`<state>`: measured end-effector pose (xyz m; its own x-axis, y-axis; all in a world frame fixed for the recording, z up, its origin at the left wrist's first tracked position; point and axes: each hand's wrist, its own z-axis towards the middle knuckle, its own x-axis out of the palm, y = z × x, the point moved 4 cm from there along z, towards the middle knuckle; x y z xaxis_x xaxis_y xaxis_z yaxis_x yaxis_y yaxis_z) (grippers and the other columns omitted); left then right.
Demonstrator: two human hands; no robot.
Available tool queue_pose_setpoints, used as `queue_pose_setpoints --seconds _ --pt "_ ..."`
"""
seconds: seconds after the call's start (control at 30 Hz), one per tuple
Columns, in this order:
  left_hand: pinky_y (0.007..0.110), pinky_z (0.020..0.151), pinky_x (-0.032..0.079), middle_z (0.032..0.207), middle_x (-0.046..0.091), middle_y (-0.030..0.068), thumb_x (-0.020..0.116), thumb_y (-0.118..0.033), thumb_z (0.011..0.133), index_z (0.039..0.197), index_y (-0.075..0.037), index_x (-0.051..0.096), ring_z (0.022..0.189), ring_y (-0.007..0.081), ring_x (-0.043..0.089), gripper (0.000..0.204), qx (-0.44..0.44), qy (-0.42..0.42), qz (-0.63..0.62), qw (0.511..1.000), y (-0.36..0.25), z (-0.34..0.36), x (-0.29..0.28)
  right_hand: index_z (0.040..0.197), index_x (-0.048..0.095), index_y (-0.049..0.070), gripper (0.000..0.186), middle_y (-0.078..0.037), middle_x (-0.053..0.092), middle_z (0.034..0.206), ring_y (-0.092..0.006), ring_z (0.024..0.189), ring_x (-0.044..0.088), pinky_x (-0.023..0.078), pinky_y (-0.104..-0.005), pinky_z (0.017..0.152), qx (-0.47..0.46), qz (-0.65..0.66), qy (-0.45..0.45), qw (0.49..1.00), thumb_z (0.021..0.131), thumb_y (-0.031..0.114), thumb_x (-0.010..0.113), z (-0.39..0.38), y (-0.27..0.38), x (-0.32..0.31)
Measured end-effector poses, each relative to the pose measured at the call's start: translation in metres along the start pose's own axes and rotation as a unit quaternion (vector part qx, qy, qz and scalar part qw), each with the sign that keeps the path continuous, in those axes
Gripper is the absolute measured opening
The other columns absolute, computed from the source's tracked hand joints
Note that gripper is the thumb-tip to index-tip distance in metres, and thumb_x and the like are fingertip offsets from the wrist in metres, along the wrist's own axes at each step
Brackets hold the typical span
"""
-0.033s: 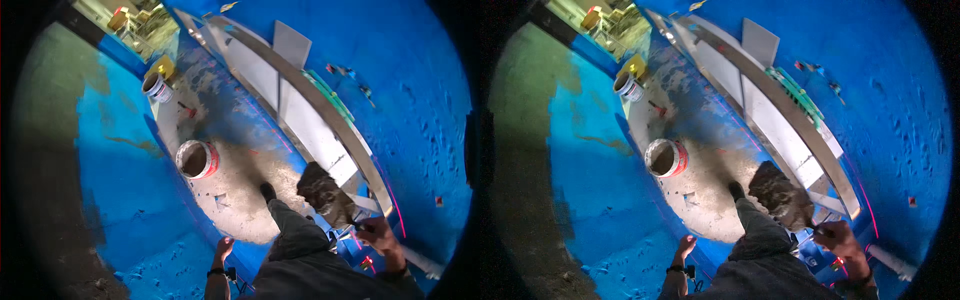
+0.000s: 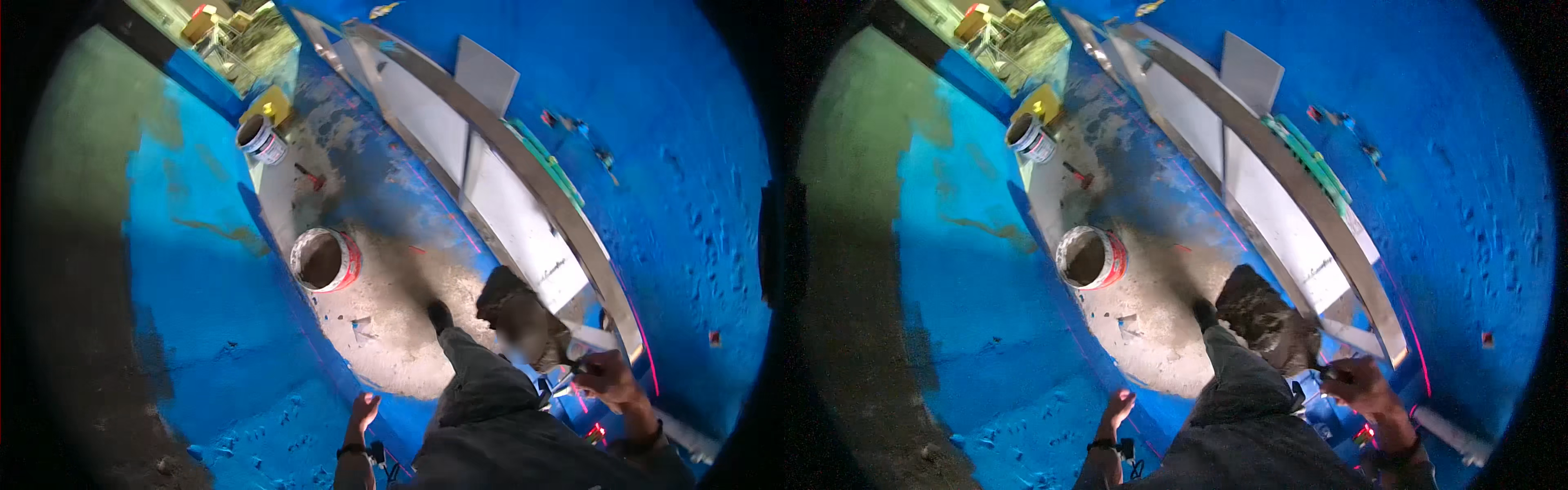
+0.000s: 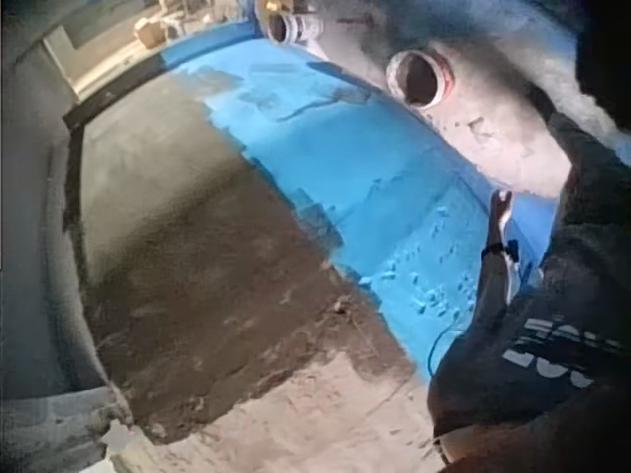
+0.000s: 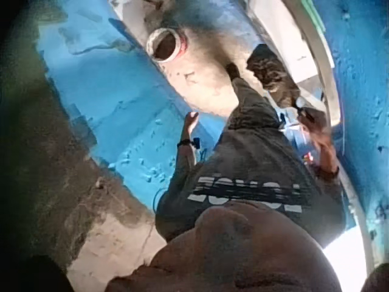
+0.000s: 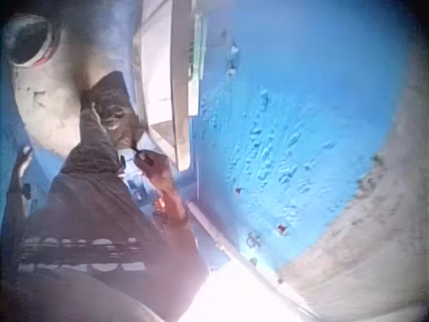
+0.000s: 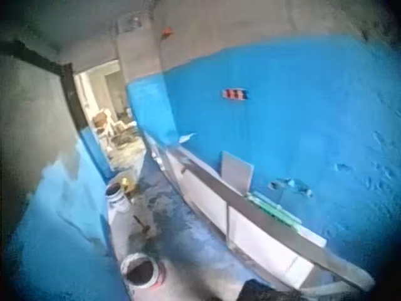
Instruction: Applying mortar with a trowel and placing a large white tile on a wall, then securing it with a mallet.
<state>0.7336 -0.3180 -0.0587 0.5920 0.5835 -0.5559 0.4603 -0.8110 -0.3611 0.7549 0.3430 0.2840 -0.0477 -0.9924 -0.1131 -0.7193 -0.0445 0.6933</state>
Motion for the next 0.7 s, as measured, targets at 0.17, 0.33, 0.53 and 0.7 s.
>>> queue_pose_setpoints --seconds 0.17,0.33,0.53,0.7 --pt "0.031 0.058 0.054 0.09 0.069 0.0054 0.072 -0.028 0.098 0.115 -0.008 0.067 0.072 0.0185 0.069 0.027 -0.196 -0.039 -0.365 0.909 0.069 -0.05 -0.034 0.087 0.07 0.001 0.016 -0.002 0.064 0.071 -0.0086 0.06 0.056 0.044 -0.0275 0.054 0.052 -0.042 0.086 0.994 0.094 0.014 0.077 0.14 0.11 0.102" --pt "0.036 0.045 0.048 0.071 0.059 0.006 0.07 -0.022 0.095 0.107 -0.007 0.057 0.054 0.0199 0.06 0.024 -0.27 -0.11 -0.428 0.855 0.094 -0.075 -0.032 0.086 0.069 0.004 0.018 0.0 0.063 0.07 -0.0072 0.059 0.056 0.045 -0.0257 0.053 -0.016 -0.123 0.128 0.984 0.097 0.019 0.073 0.25 0.232 0.175" --pt "0.051 0.092 0.053 0.11 0.068 0.019 0.073 -0.027 0.093 0.109 0.001 0.065 0.102 0.0334 0.067 0.033 -0.201 -0.201 0.009 0.959 0.13 -0.004 -0.148 0.079 0.067 0.004 0.024 -0.001 0.062 0.067 -0.0082 0.055 0.056 0.045 -0.0267 0.05 -0.116 -0.174 0.183 0.961 0.096 0.021 0.072 0.377 0.381 0.276" --pt "0.057 0.097 0.051 0.113 0.062 0.0252 0.072 -0.027 0.094 0.123 0.005 0.056 0.111 0.0442 0.062 0.046 -0.16 -0.57 0.082 0.802 0.109 0.073 -0.289 0.076 0.066 0.003 0.031 -0.006 0.063 0.064 -0.0119 0.049 0.058 0.045 -0.0289 0.045 -0.109 -0.126 0.19 0.968 0.099 0.024 0.07 0.479 0.474 0.36"
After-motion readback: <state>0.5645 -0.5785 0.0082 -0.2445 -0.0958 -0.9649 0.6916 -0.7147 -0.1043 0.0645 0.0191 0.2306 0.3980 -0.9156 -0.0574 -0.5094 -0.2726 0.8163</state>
